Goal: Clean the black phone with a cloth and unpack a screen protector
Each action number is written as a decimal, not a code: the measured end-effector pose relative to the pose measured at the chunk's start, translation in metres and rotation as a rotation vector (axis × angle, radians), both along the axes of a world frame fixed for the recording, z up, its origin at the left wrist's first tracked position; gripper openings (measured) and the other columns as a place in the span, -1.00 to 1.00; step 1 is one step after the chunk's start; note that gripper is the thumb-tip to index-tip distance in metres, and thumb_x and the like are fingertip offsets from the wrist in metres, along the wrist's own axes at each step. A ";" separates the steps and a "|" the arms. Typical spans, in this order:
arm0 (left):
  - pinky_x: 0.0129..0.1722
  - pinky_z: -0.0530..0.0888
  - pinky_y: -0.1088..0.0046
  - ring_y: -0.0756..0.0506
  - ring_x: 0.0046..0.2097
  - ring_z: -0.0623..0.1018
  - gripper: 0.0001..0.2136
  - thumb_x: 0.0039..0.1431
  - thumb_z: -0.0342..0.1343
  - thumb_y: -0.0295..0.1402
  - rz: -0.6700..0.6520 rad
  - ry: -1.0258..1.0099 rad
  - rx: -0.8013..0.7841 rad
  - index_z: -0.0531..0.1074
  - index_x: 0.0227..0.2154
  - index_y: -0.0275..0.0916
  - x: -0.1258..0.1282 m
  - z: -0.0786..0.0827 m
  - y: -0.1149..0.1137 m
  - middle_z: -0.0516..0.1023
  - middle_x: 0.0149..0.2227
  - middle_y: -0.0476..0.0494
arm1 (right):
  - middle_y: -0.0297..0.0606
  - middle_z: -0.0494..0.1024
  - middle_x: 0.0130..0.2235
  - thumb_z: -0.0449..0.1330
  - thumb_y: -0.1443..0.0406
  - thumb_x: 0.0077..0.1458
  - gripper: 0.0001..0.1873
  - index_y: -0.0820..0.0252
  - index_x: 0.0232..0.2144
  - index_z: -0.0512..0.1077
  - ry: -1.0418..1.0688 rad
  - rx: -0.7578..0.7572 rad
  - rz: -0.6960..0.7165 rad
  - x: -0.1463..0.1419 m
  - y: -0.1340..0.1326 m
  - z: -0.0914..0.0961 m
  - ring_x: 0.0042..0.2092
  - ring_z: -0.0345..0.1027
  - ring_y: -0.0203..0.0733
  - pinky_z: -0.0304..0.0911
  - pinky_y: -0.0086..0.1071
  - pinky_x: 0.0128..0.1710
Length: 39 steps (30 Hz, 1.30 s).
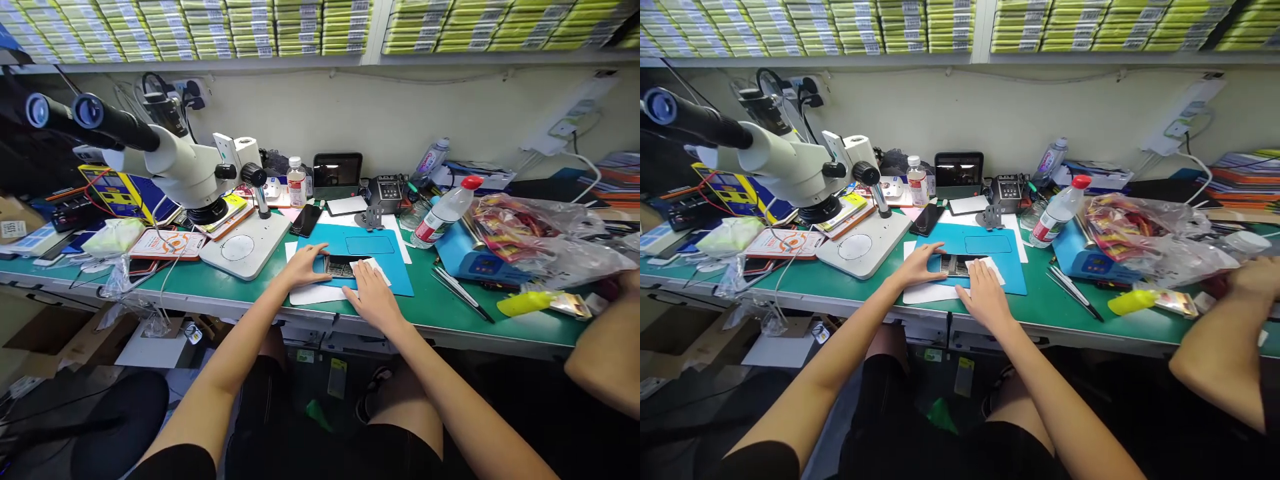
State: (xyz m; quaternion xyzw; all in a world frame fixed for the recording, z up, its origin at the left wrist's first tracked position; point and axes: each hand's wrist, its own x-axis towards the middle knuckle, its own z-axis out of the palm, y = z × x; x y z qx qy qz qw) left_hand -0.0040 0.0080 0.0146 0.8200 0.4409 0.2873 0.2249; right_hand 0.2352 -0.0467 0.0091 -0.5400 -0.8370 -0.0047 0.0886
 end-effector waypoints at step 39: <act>0.14 0.41 0.21 -0.18 0.08 0.48 -0.48 0.07 0.01 -0.57 0.089 -0.066 0.015 0.30 0.14 -0.22 0.001 -0.010 0.009 0.58 -0.01 -0.13 | 0.19 0.05 0.39 -0.25 -0.20 0.25 -0.03 0.52 0.34 0.07 0.065 -0.045 0.075 -0.064 -0.011 -0.004 0.42 -0.15 0.13 -0.10 -0.03 0.35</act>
